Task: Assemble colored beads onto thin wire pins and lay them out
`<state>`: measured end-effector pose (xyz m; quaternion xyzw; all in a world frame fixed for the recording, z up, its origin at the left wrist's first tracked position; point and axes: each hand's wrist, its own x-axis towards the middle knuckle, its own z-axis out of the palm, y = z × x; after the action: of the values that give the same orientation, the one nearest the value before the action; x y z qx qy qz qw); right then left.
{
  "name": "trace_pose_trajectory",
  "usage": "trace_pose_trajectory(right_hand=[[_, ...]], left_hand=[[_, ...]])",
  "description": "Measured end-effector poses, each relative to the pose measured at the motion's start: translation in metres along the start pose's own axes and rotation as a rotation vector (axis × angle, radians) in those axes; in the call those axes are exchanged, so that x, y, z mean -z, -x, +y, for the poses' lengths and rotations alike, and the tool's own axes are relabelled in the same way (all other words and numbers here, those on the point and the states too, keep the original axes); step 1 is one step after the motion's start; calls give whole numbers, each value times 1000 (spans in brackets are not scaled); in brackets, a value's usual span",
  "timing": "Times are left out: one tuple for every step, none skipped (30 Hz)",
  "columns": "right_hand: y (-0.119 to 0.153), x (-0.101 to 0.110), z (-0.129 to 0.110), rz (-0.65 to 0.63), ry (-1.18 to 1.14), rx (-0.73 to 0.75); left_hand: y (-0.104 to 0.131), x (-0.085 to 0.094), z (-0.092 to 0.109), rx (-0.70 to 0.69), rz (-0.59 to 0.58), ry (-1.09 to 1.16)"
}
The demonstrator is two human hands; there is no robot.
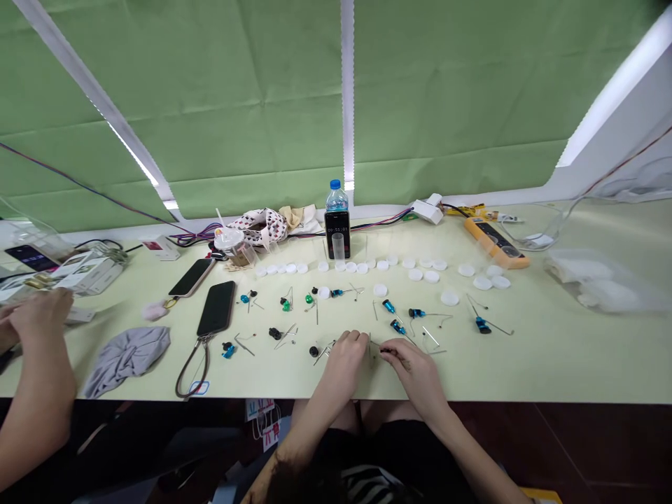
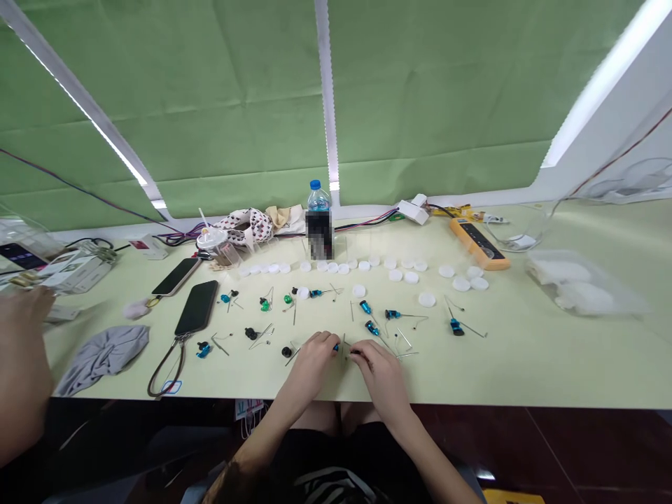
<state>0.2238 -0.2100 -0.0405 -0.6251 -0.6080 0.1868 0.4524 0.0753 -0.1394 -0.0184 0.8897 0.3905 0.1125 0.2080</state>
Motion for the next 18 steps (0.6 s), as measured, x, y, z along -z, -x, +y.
trace_pose_trajectory(right_hand=[[-4, -2, -1, 5, 23, 17], [-8, -4, -2, 9, 52, 42], [-12, -6, -3, 13, 85, 70], [-16, -7, -3, 16, 116, 93], [-19, -8, -2, 19, 142, 107], [-22, -9, -1, 20, 160, 112], [-25, -10, 1, 23, 173, 108], [-27, -11, 2, 25, 182, 97], [-28, -11, 4, 26, 193, 87], [-28, -12, 5, 24, 207, 79], [-28, -12, 6, 18, 227, 76], [-27, -13, 7, 9, 250, 78], [-27, -13, 7, -2, 274, 84], [-27, -12, 7, -11, 297, 94], [-28, -10, 7, -16, 319, 107], [-30, -7, 6, -15, 338, 121], [-34, -3, 4, -10, 354, 138], [-41, 2, 2, -10, 369, 158]], left_hand=[[0, -1, -1, 3, 23, 45], [0, -3, -2, 5, 47, 96], [0, -5, -3, 6, 68, 152], [1, -6, -4, 8, 81, 212], [1, -7, -6, 14, 84, 275], [2, -6, -7, 26, 79, 338], [3, -5, -9, 42, 71, 399], [4, -2, -11, 63, 66, 450], [4, 2, -13, 85, 68, 486], [4, 8, -16, 107, 80, 510], [4, 15, -19, 123, 101, 520], [3, 23, -22, 134, 122, 523], [2, 31, -25, 138, 152, 525], [0, 39, -29, 140, 183, 517], [-3, 48, -34, 134, 215, 497], [-6, 55, -39, 116, 237, 466], [-11, 62, -45, 93, 244, 427], [-18, 68, -51, 65, 251, 377]])
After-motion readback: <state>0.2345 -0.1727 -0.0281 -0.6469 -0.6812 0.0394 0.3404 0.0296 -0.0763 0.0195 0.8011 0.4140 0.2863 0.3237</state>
